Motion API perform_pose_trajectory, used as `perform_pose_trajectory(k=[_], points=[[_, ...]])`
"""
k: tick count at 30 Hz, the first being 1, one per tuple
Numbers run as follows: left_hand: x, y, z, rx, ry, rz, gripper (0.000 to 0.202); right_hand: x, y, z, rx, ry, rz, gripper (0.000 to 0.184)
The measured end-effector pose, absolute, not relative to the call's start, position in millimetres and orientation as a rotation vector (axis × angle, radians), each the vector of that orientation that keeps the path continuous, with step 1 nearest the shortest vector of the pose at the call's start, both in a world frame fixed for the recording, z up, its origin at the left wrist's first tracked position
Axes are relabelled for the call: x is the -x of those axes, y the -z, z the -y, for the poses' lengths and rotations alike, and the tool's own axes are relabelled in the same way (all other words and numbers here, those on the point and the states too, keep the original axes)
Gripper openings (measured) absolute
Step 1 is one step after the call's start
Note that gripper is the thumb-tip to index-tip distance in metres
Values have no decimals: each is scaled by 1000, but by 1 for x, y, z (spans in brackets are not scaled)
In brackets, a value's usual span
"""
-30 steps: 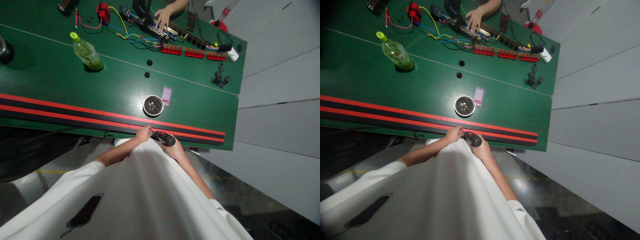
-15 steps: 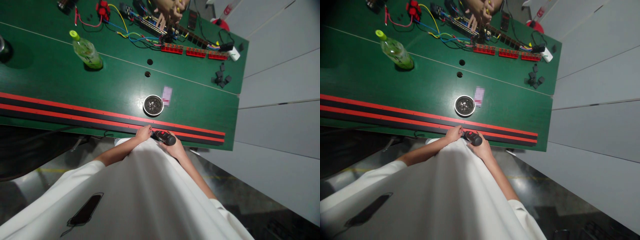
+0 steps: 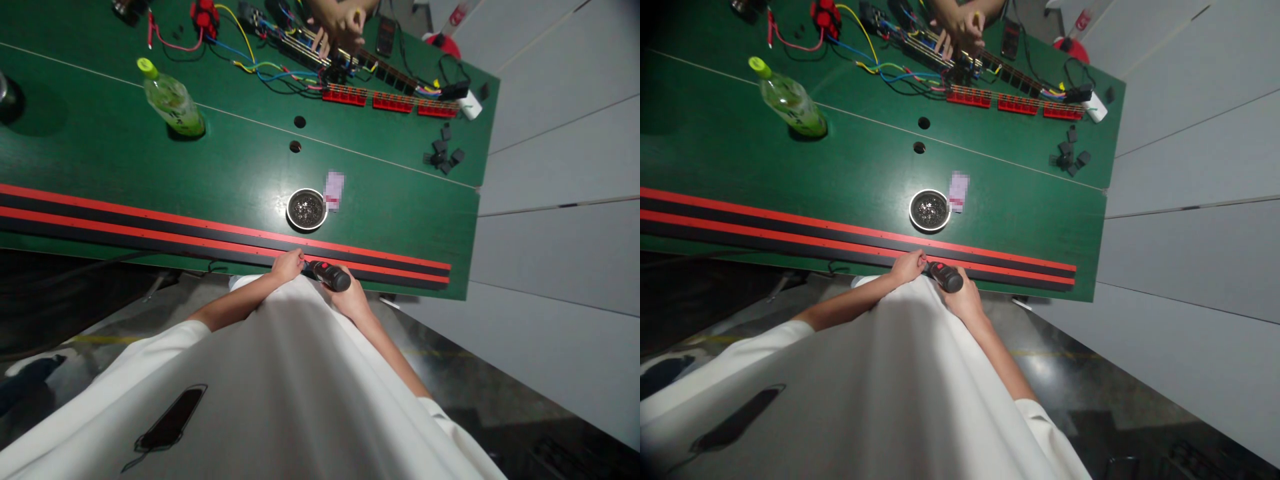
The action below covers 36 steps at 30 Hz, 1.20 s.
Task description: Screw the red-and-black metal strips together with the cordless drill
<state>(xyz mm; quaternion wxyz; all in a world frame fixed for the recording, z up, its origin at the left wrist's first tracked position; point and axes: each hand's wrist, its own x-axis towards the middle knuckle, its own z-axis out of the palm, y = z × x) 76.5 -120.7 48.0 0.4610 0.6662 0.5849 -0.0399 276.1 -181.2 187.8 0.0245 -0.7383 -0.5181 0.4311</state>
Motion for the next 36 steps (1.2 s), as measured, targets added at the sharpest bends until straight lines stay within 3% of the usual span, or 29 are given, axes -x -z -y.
perform_pose_trajectory(k=[13, 19, 23, 31, 36], points=[[-76, -46, 122, -1652, 78, -1442, 19, -274, -192, 174, 2298, -1297, 1637, 63], [-76, -48, 121, -1628, 80, -1440, 20, -276, -192, 171, 2339, -1343, 1697, 21], [-76, -49, 121, -1629, 69, -1442, 20, -280, -190, 169, 2339, -1338, 1725, 14], [-76, -51, 120, -1626, 80, -1437, 21, -282, -190, 167, 2305, -1354, 1704, 19], [-75, -51, 120, -1622, 58, -1444, 20, -276, -191, 172, 2272, -1333, 1642, 67]])
